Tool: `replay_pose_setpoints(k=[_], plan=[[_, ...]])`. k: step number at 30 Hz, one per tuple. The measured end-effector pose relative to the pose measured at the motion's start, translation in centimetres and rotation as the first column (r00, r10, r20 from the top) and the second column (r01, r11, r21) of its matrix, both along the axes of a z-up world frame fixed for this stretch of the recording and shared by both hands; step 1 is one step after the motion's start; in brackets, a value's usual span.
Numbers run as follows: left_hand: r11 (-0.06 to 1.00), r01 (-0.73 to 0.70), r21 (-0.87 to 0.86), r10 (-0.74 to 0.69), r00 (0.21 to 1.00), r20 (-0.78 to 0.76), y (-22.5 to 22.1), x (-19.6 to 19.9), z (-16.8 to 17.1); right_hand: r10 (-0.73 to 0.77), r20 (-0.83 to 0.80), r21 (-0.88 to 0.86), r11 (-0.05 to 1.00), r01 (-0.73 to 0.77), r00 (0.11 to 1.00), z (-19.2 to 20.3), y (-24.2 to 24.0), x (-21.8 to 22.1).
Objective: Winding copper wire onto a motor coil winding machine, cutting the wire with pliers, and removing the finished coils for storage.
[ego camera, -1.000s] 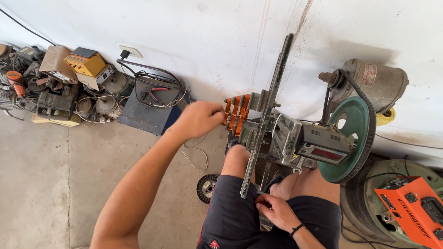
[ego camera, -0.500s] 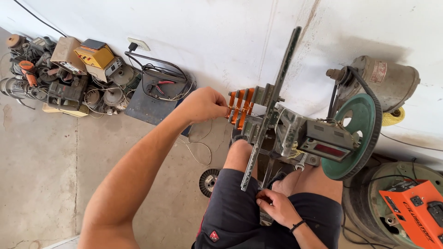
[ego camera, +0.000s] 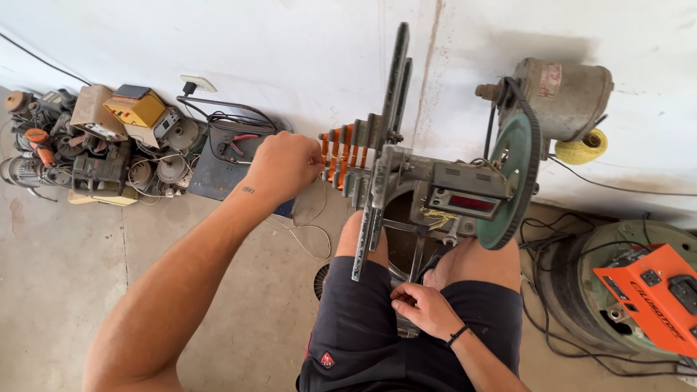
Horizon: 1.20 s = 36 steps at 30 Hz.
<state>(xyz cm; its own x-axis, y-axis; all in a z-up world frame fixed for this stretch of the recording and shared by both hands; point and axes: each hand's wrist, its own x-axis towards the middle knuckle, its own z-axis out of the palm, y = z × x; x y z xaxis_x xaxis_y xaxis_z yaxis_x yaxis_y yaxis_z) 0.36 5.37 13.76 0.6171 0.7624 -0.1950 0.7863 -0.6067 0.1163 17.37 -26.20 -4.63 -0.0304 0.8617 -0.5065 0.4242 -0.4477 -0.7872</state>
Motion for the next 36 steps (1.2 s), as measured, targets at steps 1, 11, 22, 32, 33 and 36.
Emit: replay_pose_setpoints(k=[1, 11, 22, 32, 33, 36], plan=[[1.000, 0.001, 0.001, -0.001, 1.000, -0.001, -0.1, 0.0, 0.3, -0.001, -0.001, 0.001, 1.000, 0.001, 1.000, 0.0, -0.1, 0.0], [0.926, 0.277, 0.258, -0.250, 0.959, -0.133, -1.1, -2.6, -0.4, -0.008, 0.008, 0.031, 0.999, 0.008, 1.000, -0.4, -0.4, 0.2], [0.909, 0.215, 0.356, -0.263, 0.960, 0.092, -1.7, -2.0, -3.6, -0.005, 0.038, 0.004, 1.000, 0.005, 0.999, -0.6, 0.2, -0.1], [0.929, -0.333, -0.160, 0.347, 0.637, 0.688, -5.4, -1.4, -5.3, -0.580, 0.132, 0.344, 0.787, 0.512, 0.803, -3.4, -0.3, 8.3], [0.902, -0.383, -0.199, 0.406, 0.598, 0.691, -6.2, -2.1, -6.2, -0.585, 0.218, 0.310, 0.800, 0.513, 0.781, -4.1, -0.7, 9.5], [0.922, -0.328, -0.206, 0.373, 0.612, 0.697, -10.4, -2.9, -2.5, -0.276, 0.567, 0.050, 0.952, 0.302, 0.776, -4.0, 0.3, 9.7]])
